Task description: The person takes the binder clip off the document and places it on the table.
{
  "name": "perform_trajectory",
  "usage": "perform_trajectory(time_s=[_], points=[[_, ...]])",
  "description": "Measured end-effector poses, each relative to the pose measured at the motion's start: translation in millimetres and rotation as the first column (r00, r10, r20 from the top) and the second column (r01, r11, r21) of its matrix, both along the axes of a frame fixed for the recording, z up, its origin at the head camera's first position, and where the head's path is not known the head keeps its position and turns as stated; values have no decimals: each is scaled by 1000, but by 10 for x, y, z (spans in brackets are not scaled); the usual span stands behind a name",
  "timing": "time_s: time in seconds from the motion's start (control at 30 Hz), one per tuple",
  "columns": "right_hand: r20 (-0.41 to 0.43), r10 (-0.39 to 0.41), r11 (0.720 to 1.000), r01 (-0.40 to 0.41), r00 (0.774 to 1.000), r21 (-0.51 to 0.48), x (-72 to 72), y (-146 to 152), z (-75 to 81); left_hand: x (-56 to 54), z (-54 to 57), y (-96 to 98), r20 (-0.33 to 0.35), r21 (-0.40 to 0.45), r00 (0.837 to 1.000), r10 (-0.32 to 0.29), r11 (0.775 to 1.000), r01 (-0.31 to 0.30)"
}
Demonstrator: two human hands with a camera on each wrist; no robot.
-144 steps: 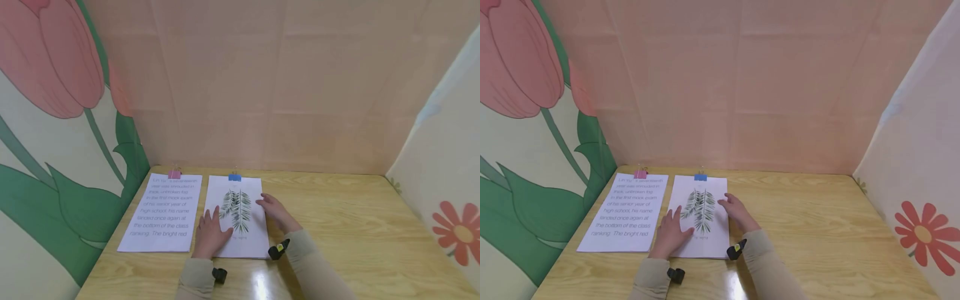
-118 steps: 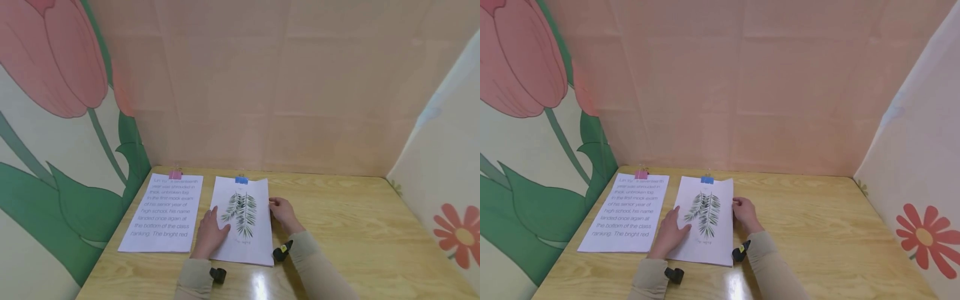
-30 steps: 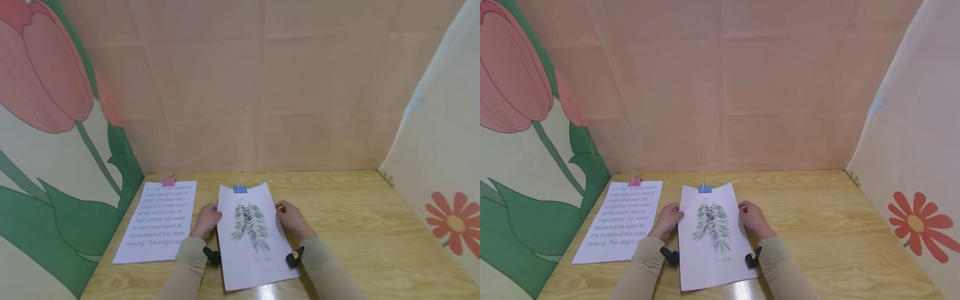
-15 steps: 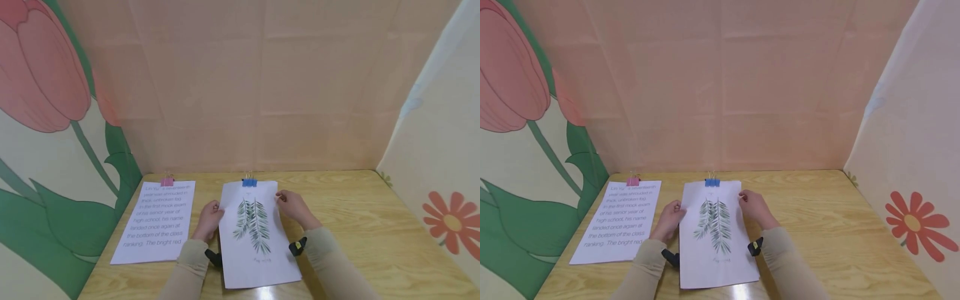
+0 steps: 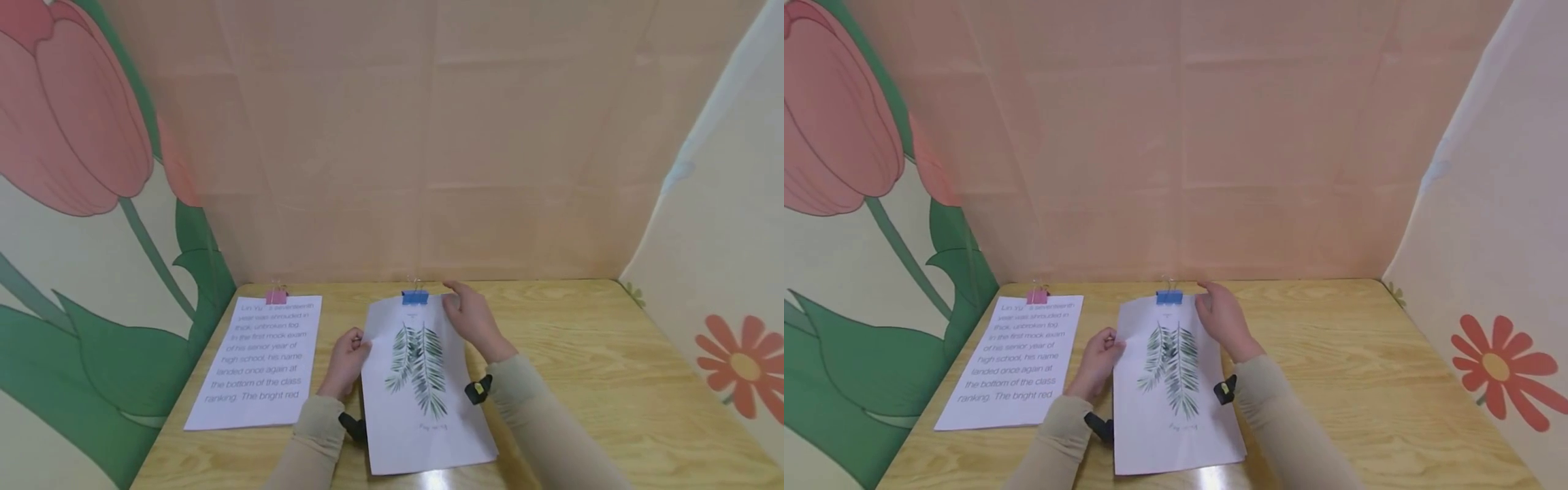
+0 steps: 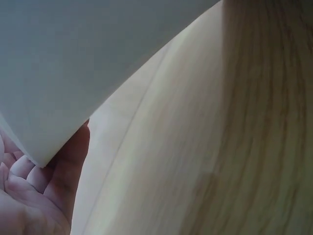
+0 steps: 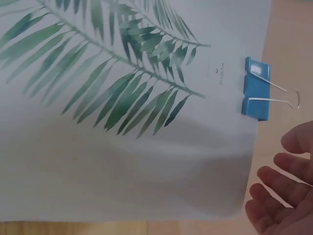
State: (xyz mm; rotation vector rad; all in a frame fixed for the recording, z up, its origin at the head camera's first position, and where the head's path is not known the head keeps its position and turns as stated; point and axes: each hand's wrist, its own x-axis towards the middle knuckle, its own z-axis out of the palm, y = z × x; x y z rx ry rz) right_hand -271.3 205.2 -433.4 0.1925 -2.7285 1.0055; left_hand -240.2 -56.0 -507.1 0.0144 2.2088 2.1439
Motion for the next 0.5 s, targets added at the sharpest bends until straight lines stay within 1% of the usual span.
perform_trajectory(time_s=[0.1,0.2,0.33,0.4,0.5], points=[[-33,27,1000,-27,999,13,-13,-47,65,10,-3,10,-28,-4,1000,1,1000,-1],[-76,78,996,-75,994,39,-23,-78,111,17,-9,18,-50,-6,999,-5,1000,5],[-117,151,987,-142,982,76,-25,-103,158,19,-15,30,-44,-15,999,-16,1000,16],[-121,191,980,-182,974,81,-20,-111,182,16,-20,37,-51,-21,998,-21,1000,20],[-97,267,963,-263,959,48,-14,-112,212,11,-34,40,-79,-35,997,-21,999,19]])
